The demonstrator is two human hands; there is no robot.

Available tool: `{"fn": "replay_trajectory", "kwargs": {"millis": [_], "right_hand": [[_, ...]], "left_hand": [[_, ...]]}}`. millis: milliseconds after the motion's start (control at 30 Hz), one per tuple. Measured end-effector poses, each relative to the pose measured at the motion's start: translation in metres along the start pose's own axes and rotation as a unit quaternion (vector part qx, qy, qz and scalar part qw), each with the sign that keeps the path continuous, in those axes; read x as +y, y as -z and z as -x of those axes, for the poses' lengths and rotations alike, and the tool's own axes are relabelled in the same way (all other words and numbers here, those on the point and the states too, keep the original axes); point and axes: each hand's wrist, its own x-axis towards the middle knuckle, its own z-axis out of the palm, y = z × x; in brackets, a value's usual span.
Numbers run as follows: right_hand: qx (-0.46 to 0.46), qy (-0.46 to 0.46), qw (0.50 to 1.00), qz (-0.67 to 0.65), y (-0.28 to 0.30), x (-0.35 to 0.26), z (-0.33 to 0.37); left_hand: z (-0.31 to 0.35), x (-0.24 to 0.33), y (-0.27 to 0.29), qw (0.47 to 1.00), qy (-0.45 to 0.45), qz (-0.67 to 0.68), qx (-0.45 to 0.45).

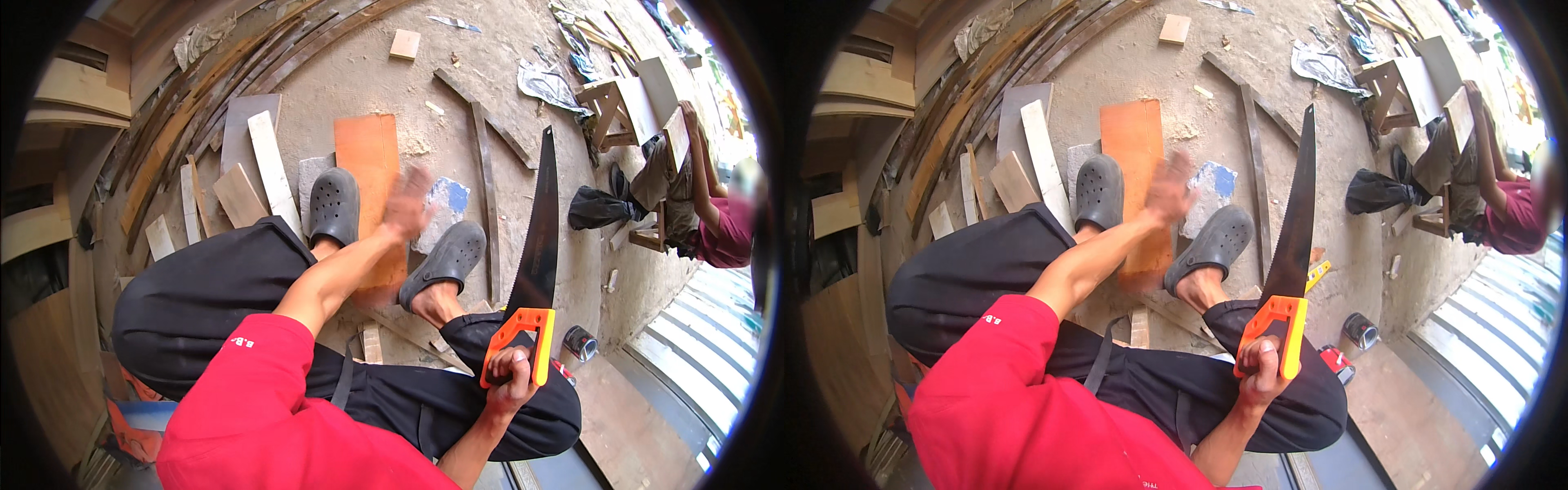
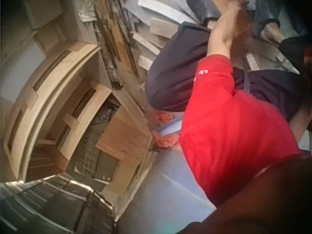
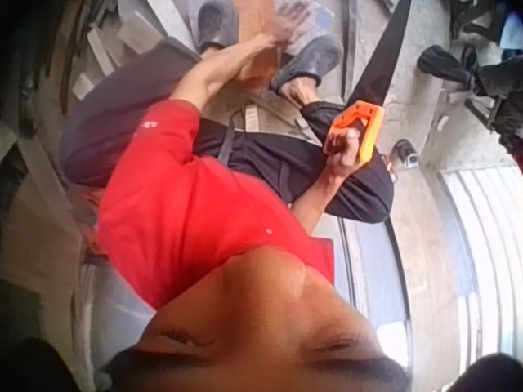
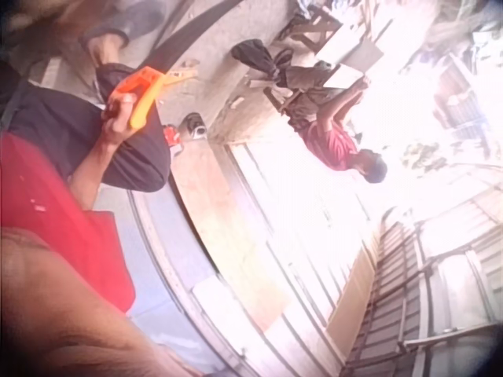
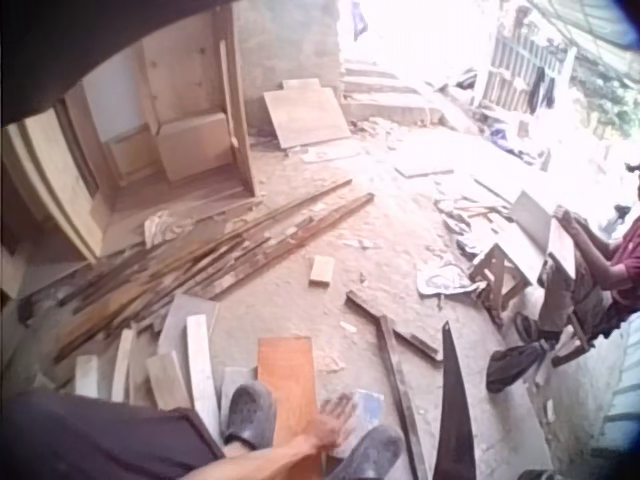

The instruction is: The person sits on the floor and uses a hand saw to cut a rectangular piece of wood. They hold the wood steady with their left hand and foot while sawing with their right hand. The cut is completed, and the two resulting pieces are separated.

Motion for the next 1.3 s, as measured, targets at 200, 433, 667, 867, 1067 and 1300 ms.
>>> {"fn": "replay_trajectory", "kwargs": {"millis": [200, 433, 667, 867, 1067, 1300], "right_hand": [[-0.007, -0.015, 1.000, 0.008, 0.001, 0.011, 0.008], [-0.043, -0.024, 0.998, 0.046, -0.003, 0.009, 0.013], [-0.096, -0.024, 0.990, 0.099, -0.017, 0.007, 0.013], [-0.096, -0.029, 0.991, 0.090, -0.012, 0.009, 0.021], [-0.096, -0.051, 0.990, 0.092, -0.027, 0.019, 0.015], [-0.138, -0.092, 0.962, 0.219, -0.079, 0.056, -0.012]], "left_hand": [[0.004, 0.004, 0.042, 0.943, 0.036, 0.151, -0.295], [-0.030, -0.035, 0.019, 0.973, 0.200, 0.062, -0.097], [-0.002, -0.009, 0.007, 0.982, -0.116, 0.033, -0.147], [-0.022, -0.040, 0.025, 0.966, 0.190, 0.036, -0.168], [-0.032, -0.083, 0.045, 0.901, -0.142, 0.190, -0.364], [-0.038, -0.143, 0.111, 0.883, 0.189, 0.088, -0.420]]}}
